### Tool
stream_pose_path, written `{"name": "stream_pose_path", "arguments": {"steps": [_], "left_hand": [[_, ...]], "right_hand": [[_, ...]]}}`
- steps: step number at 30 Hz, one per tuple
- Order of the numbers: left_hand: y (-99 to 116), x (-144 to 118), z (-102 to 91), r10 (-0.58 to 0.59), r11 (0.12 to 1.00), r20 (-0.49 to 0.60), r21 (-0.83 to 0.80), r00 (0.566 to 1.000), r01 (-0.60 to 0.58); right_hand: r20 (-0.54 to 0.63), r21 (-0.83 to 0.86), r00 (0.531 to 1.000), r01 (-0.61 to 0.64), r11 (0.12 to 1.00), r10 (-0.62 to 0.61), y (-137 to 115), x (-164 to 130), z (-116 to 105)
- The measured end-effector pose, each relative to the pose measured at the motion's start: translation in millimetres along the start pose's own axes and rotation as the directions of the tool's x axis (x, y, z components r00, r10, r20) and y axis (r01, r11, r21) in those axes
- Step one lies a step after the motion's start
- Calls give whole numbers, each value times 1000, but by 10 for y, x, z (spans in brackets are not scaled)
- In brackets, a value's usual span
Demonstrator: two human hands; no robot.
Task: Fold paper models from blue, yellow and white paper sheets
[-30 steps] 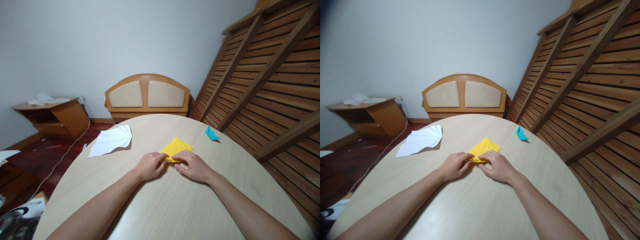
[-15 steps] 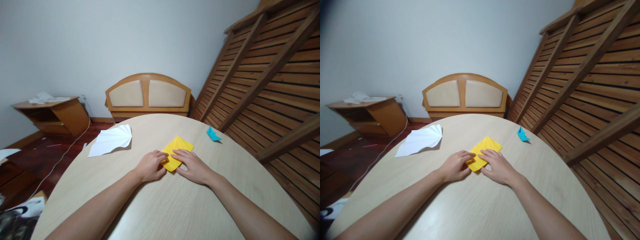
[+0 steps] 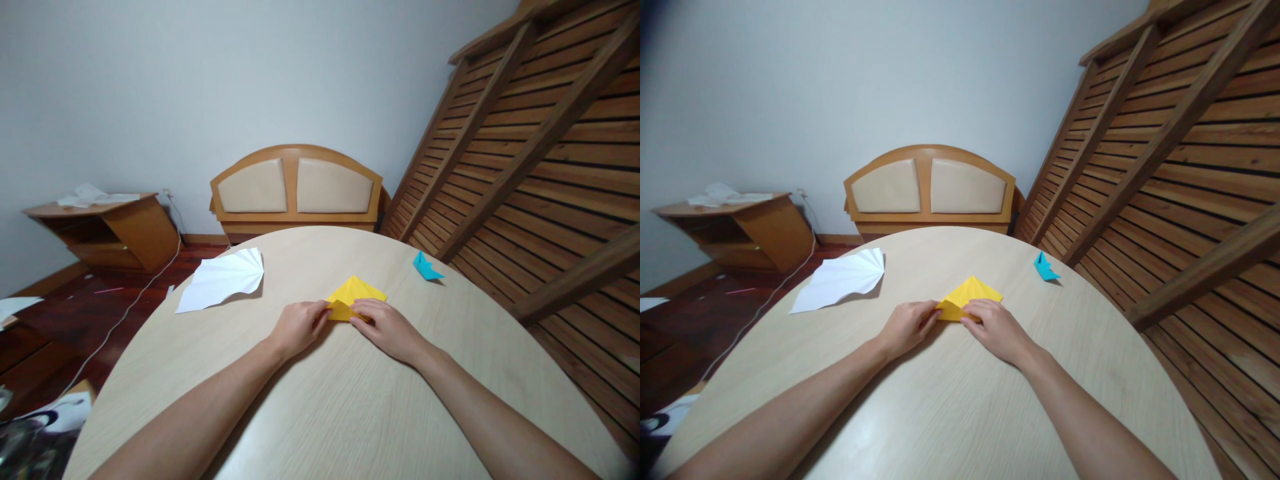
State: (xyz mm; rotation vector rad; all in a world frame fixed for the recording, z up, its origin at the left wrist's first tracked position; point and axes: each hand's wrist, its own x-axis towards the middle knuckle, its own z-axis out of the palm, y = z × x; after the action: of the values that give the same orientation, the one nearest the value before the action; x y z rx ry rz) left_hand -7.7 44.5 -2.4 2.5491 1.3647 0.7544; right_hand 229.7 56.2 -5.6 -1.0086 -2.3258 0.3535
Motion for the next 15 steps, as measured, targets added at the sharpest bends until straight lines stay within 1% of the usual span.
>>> {"name": "stream_pose_path", "arguments": {"steps": [1, 3, 6, 10, 13, 15], "left_hand": [[-4, 2, 6, -32, 999, -37, -19, 999, 31], [-15, 3, 14, -61, 996, -90, -77, 994, 54], [-38, 1, 23, -34, 989, -140, -149, 990, 13], [-80, 1, 35, 36, 976, -221, -203, 974, -82], [-107, 2, 36, 142, 956, -253, -214, 957, -199], [-118, 5, 30, 195, 931, -275, -250, 941, -266]], "right_hand": [[-10, 0, 1000, -11, 1000, 11, -14, 8, -6], [-37, -14, 999, -37, 999, 37, -34, 19, -19], [-117, -46, 991, -68, 997, 62, -36, 21, -37], [-189, -55, 982, -34, 998, 23, 0, 1, -63], [-221, -34, 975, 2, 999, -10, 31, -19, -82], [-249, -12, 968, 29, 999, -31, 45, -29, -92]]}}
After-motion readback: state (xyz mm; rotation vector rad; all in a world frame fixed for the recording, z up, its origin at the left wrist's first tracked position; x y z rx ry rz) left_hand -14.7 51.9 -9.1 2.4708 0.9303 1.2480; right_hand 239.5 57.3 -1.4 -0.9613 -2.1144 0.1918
